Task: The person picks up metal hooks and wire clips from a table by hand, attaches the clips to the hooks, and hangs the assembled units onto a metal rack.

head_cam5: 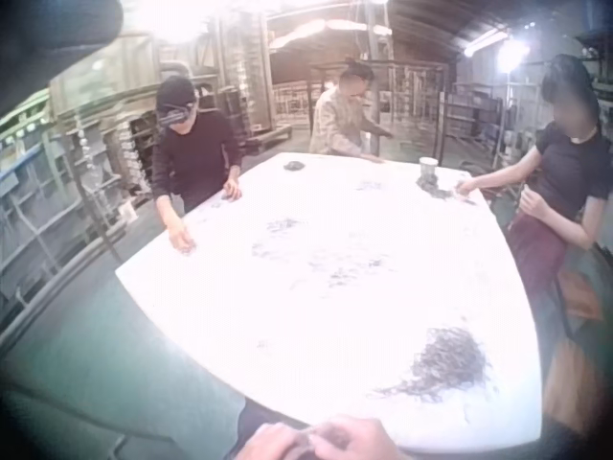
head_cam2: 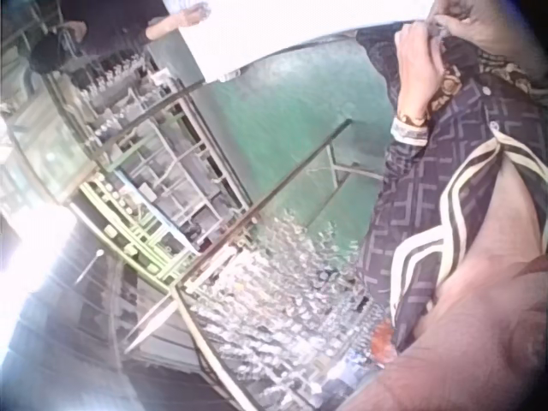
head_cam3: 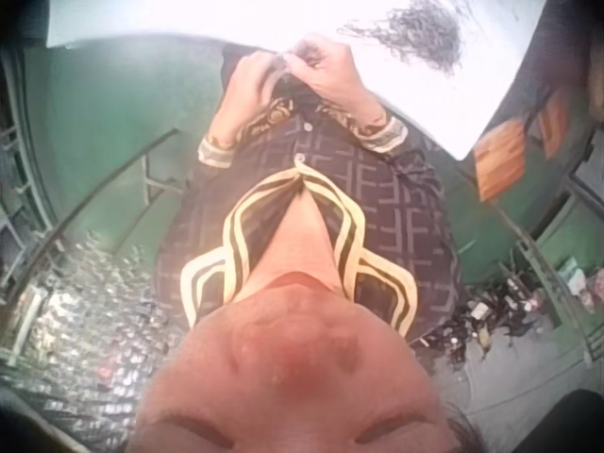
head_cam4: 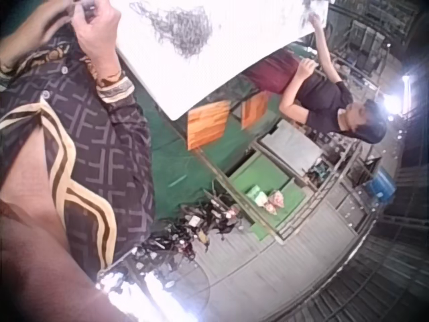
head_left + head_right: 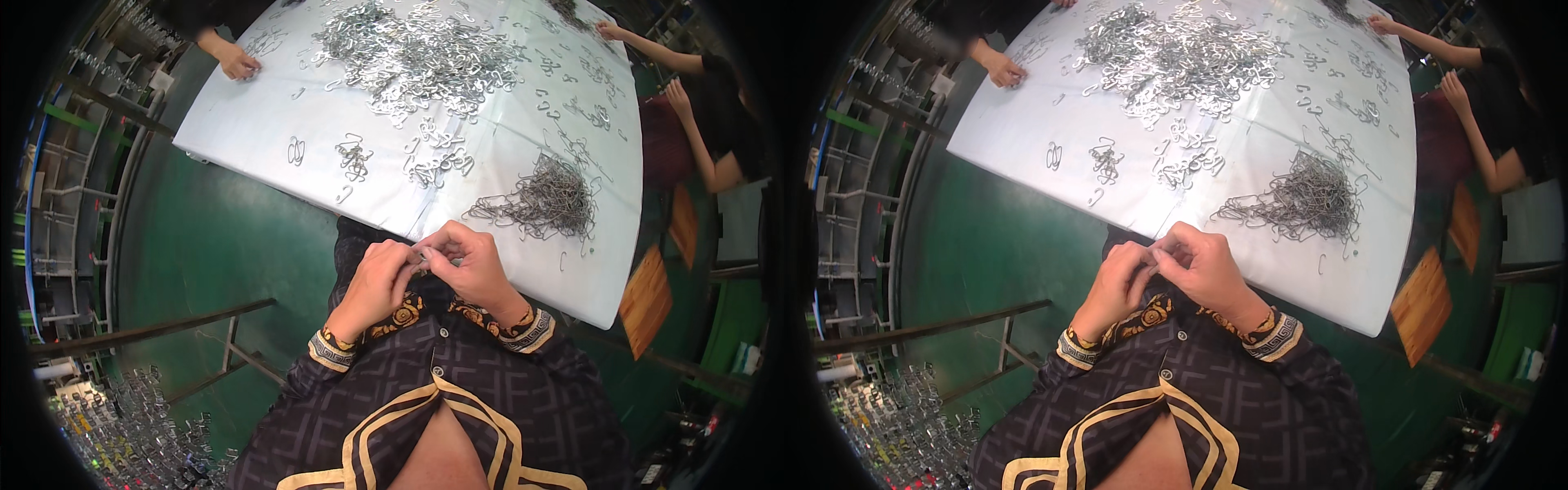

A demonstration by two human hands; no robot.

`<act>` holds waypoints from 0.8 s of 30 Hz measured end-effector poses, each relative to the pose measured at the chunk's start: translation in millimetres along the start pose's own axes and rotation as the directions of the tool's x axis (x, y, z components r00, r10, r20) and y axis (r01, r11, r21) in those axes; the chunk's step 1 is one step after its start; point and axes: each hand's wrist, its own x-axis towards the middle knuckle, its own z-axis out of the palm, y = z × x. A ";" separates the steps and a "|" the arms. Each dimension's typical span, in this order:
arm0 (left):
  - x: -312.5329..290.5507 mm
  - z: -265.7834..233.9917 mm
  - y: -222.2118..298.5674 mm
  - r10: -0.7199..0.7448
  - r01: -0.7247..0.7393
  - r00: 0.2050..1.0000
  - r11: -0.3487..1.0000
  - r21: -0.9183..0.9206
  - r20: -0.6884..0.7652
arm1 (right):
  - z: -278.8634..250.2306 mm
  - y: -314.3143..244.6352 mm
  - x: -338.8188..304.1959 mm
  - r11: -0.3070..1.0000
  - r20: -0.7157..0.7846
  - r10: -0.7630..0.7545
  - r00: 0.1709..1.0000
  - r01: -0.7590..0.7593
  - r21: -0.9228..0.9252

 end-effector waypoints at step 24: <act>116.8 82.5 -35.2 0.182 -0.195 0.974 0.977 0.089 0.136 | 20.8 28.2 -33.9 0.934 -0.069 -0.200 0.977 0.169 -0.316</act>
